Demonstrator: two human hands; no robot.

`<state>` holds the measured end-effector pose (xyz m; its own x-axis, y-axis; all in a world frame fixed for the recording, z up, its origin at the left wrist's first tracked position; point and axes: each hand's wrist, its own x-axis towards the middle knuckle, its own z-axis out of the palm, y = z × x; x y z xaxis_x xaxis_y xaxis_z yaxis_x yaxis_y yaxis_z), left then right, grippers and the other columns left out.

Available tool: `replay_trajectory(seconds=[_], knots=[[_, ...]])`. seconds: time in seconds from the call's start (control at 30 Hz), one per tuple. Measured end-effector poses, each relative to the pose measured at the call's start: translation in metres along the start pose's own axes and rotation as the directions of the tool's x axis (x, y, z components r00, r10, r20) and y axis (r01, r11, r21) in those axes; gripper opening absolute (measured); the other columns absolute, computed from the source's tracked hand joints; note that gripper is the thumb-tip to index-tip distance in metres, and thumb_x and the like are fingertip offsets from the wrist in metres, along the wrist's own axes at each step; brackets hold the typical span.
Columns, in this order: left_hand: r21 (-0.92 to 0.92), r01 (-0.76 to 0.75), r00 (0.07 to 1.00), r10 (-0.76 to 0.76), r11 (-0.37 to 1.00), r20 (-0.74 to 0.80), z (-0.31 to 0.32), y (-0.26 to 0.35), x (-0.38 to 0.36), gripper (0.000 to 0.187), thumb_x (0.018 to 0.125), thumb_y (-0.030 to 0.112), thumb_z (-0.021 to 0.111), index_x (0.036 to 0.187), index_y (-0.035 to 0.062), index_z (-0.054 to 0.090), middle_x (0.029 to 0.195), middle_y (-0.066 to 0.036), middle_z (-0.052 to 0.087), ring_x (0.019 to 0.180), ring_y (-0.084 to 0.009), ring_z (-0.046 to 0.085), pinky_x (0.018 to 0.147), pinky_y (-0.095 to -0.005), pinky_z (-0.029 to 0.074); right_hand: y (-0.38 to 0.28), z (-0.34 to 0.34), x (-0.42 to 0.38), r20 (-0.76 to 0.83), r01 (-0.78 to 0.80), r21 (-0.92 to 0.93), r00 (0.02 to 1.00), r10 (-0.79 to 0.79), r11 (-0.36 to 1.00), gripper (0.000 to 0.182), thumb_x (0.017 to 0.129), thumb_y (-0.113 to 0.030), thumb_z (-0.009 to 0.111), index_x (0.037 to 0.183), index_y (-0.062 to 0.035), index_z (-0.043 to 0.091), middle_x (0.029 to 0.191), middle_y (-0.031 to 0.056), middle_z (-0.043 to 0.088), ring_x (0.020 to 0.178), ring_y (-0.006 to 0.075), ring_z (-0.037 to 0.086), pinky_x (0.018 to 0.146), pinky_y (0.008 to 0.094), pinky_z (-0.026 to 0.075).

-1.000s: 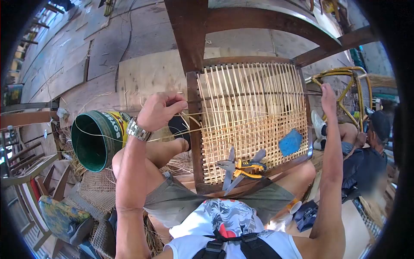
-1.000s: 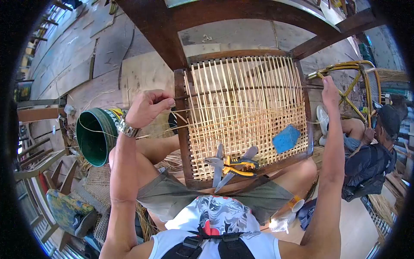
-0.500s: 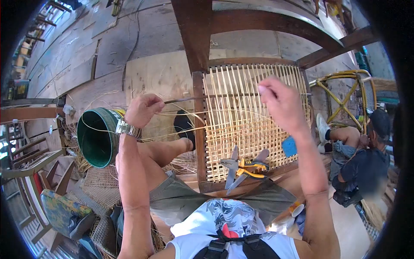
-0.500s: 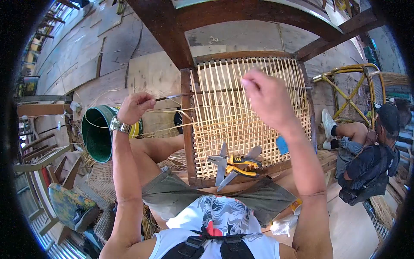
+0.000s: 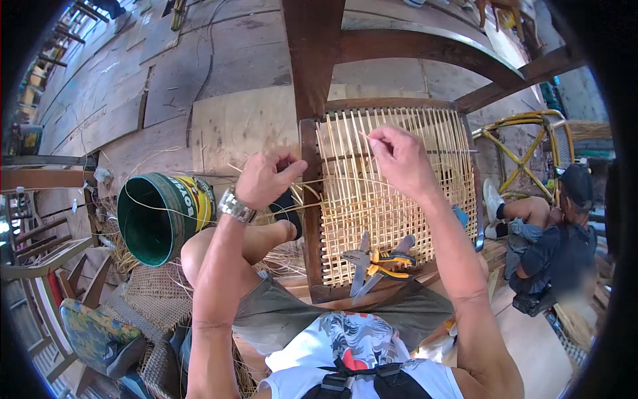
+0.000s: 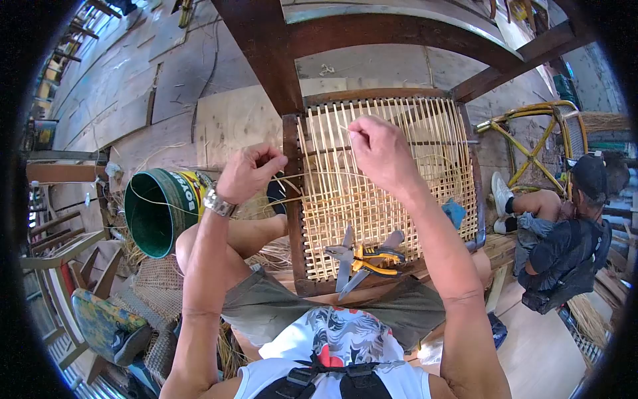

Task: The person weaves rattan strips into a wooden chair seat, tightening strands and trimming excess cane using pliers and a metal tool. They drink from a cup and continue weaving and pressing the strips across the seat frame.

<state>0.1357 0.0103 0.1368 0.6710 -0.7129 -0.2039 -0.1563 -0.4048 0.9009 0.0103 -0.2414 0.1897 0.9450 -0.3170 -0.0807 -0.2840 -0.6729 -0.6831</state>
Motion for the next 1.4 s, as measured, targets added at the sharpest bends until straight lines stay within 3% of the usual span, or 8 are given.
replay_trajectory(seconds=[0.17,0.33,0.43,0.63,0.8,1.03,1.13,1.4], knots=[[0.115,0.113,0.992,-0.118,0.987,0.035,-0.043,-0.017,-0.018,0.025,0.091,0.026,0.071,0.094,0.0016,0.072,0.068,-0.006,0.064,0.063,-0.0108,0.055,0.059,-0.0299,0.046,0.001,-0.010,-0.006,-0.014,0.052,-0.016,0.999,-0.052,0.999,0.013,0.095,-0.008,0.060,0.100,0.0008,0.068,0.082,0.0065,0.066,0.071,0.0123,0.061,0.065,0.0299,0.051],[0.066,0.148,0.984,-0.154,0.987,0.094,-0.069,-0.030,-0.025,0.033,0.094,0.030,0.070,0.099,-0.0025,0.071,0.081,-0.006,0.070,0.079,-0.0116,0.066,0.073,-0.0269,0.052,-0.014,0.003,-0.010,0.108,0.049,-0.008,0.993,-0.048,0.999,0.014,0.095,-0.011,0.060,0.098,-0.0031,0.071,0.087,0.0088,0.068,0.074,0.0209,0.066,0.072,0.0372,0.056],[-0.011,-0.004,0.998,0.005,1.000,0.064,-0.050,-0.036,-0.014,0.035,0.094,0.032,0.070,0.100,-0.0026,0.071,0.082,-0.007,0.071,0.079,-0.0117,0.066,0.073,-0.0272,0.052,-0.014,0.018,-0.014,0.106,0.143,-0.071,0.985,-0.135,0.987,0.016,0.097,-0.014,0.060,0.099,-0.0033,0.071,0.088,0.0090,0.068,0.075,0.0224,0.067,0.073,0.0379,0.056],[0.006,0.056,0.998,-0.056,0.998,0.040,-0.012,-0.013,0.004,0.038,0.092,0.034,0.069,0.098,-0.0036,0.072,0.075,-0.009,0.070,0.068,-0.0139,0.064,0.065,-0.0332,0.050,-0.013,0.019,-0.015,0.048,0.126,-0.065,0.991,-0.123,0.990,0.014,0.095,-0.013,0.061,0.097,-0.0030,0.070,0.090,0.0103,0.068,0.078,0.0240,0.068,0.073,0.0391,0.056],[0.129,0.032,0.998,-0.024,0.991,-0.060,0.016,0.019,0.009,0.026,0.088,0.027,0.070,0.093,0.0021,0.073,0.075,-0.016,0.070,0.064,-0.0287,0.066,0.062,-0.0383,0.050,-0.014,0.011,-0.016,0.034,0.032,0.023,0.999,-0.033,0.999,0.010,0.091,-0.010,0.064,0.094,-0.0028,0.069,0.087,0.0093,0.070,0.075,0.0223,0.069,0.071,0.0365,0.055],[0.134,0.012,1.000,-0.009,0.991,-0.022,0.003,0.012,-0.006,0.021,0.086,0.024,0.071,0.090,0.0032,0.073,0.076,-0.015,0.071,0.066,-0.0268,0.067,0.063,-0.0367,0.051,-0.021,0.016,-0.016,0.108,-0.011,-0.014,0.994,0.013,1.000,0.010,0.092,-0.011,0.063,0.089,-0.0024,0.067,0.086,0.0094,0.069,0.074,0.0211,0.067,0.070,0.0356,0.055],[0.105,-0.009,0.996,0.018,0.994,-0.086,0.010,0.003,-0.005,0.014,0.088,0.012,0.072,0.094,-0.0010,0.070,0.076,-0.003,0.069,0.069,-0.0078,0.060,0.064,-0.0251,0.048,-0.012,0.024,-0.015,0.052,0.133,-0.088,0.990,-0.129,0.987,0.013,0.093,-0.013,0.063,0.092,-0.0017,0.070,0.089,0.0079,0.065,0.074,0.0210,0.066,0.070,0.0354,0.055],[-0.110,0.080,0.996,-0.084,0.991,-0.033,-0.005,0.004,-0.010,0.020,0.085,0.019,0.075,0.097,0.0021,0.075,0.081,-0.007,0.075,0.072,-0.0115,0.068,0.067,-0.0273,0.052,-0.020,0.020,-0.016,-0.015,0.238,-0.204,0.969,-0.246,0.950,0.011,0.091,-0.012,0.066,0.093,-0.0015,0.071,0.084,0.0079,0.062,0.074,0.0247,0.064,0.071,0.0379,0.053]])
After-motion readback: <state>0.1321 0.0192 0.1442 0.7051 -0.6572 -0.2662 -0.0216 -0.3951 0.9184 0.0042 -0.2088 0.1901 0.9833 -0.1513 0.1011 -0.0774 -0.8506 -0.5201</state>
